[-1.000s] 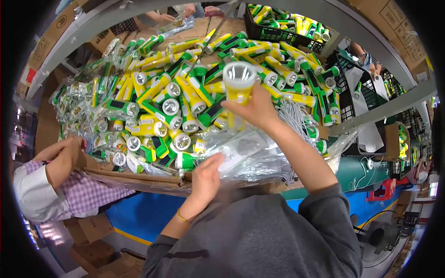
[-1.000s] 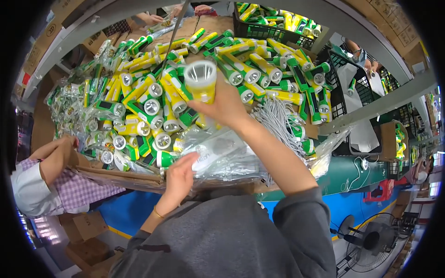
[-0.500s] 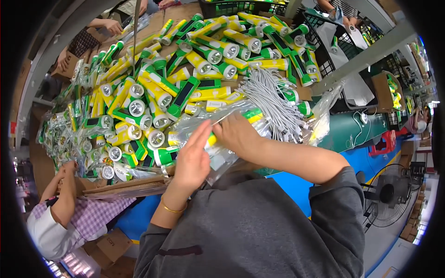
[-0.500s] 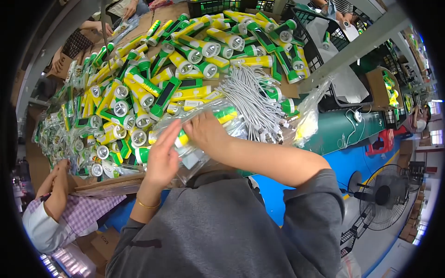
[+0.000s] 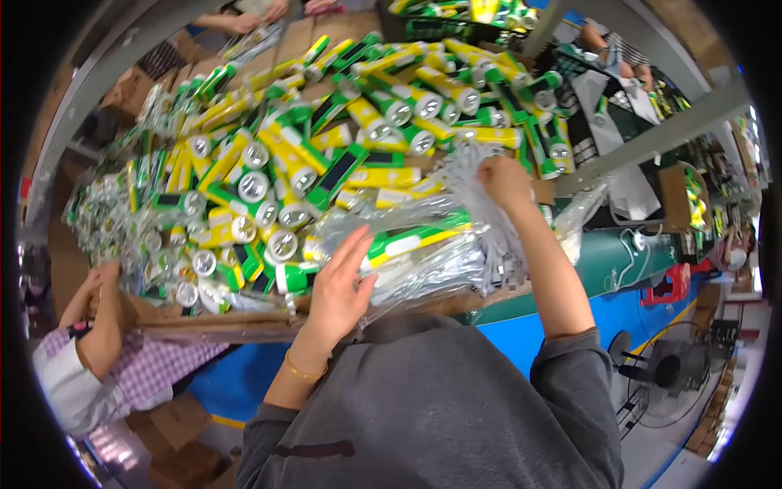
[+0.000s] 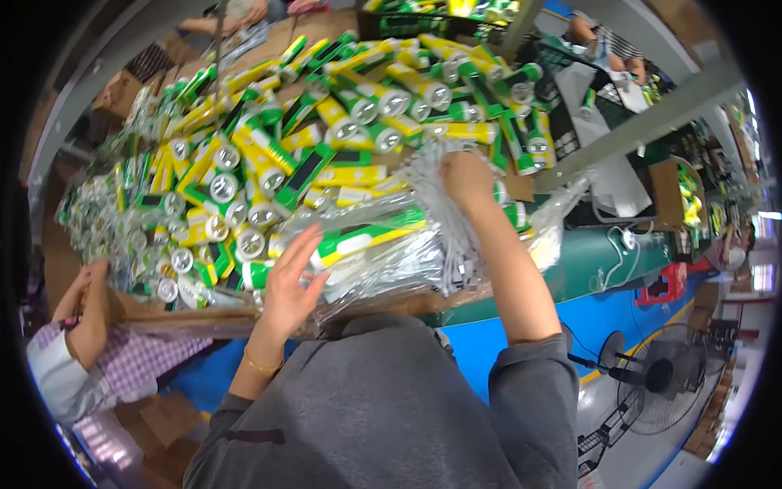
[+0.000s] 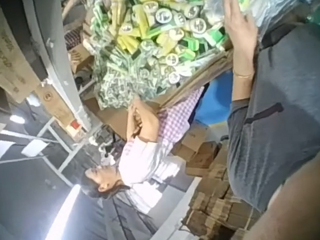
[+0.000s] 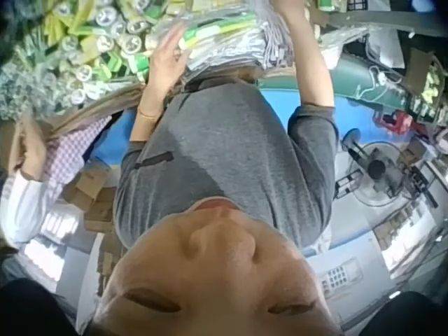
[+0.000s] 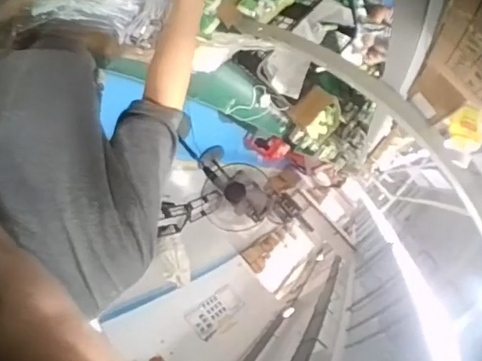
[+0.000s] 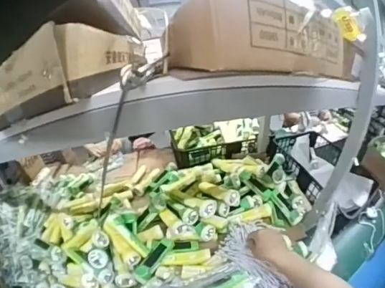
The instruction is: Packaging yellow and green flashlights into clear plastic bags at an assembly line.
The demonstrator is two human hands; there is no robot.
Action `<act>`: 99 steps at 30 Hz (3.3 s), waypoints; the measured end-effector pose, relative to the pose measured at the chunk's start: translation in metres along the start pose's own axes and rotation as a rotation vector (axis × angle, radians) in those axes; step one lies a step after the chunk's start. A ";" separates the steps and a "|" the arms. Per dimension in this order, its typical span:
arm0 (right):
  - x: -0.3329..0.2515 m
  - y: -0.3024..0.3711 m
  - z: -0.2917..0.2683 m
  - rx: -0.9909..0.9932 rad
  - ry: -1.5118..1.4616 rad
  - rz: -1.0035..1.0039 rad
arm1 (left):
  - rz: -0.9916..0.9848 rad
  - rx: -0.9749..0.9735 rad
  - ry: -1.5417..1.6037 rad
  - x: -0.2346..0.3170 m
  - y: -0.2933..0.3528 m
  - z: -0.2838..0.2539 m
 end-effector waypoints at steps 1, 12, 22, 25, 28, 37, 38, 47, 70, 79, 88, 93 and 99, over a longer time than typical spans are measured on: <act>-0.004 -0.003 0.007 -0.139 0.024 0.038 | -0.019 0.007 -0.030 -0.003 0.000 -0.001; -0.070 0.007 -0.082 0.520 -0.150 -0.219 | -0.020 0.016 -0.042 -0.006 -0.002 -0.004; -0.177 0.071 0.000 -0.307 -1.091 -0.490 | -0.312 -0.150 0.552 -0.060 -0.005 0.015; -0.181 0.083 -0.014 -0.205 -0.481 -0.798 | -0.286 -0.158 0.396 -0.049 -0.002 0.004; -0.185 0.086 -0.038 -0.319 -0.315 -0.926 | -0.311 -0.154 0.542 -0.049 0.000 -0.005; -0.183 0.120 -0.024 -0.523 0.142 -1.034 | -0.169 -0.216 0.376 -0.037 -0.011 -0.013; -0.176 0.119 -0.013 -0.599 0.419 -0.924 | -0.176 -0.214 0.375 -0.032 -0.013 -0.014; -0.184 0.108 -0.029 -0.335 0.082 -0.806 | -0.115 -0.177 0.047 0.000 -0.019 -0.012; -0.141 0.119 -0.045 0.118 -0.680 -0.516 | 0.391 0.314 -0.183 0.084 -0.035 0.011; -0.070 0.128 -0.070 0.262 -1.074 -0.106 | 0.299 0.328 -0.653 0.003 -0.008 -0.039; -0.212 0.147 -0.009 -0.142 -0.506 -0.738 | -0.245 0.468 0.216 -0.095 0.008 -0.118; -0.225 0.165 0.053 -0.279 -0.331 -0.898 | -0.313 0.627 0.341 -0.116 0.021 -0.136; -0.214 0.144 0.024 -0.201 -0.288 -0.693 | -0.194 0.991 -0.417 -0.101 0.054 -0.238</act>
Point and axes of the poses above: each hand's wrist, its own y-axis away from the middle knuckle, its own z-axis out of the palm, x = y × z, the point moved 8 cm from there along -y, towards the middle knuckle, and after that the axes turned 7 degrees about -y, right-handed, at the moved point
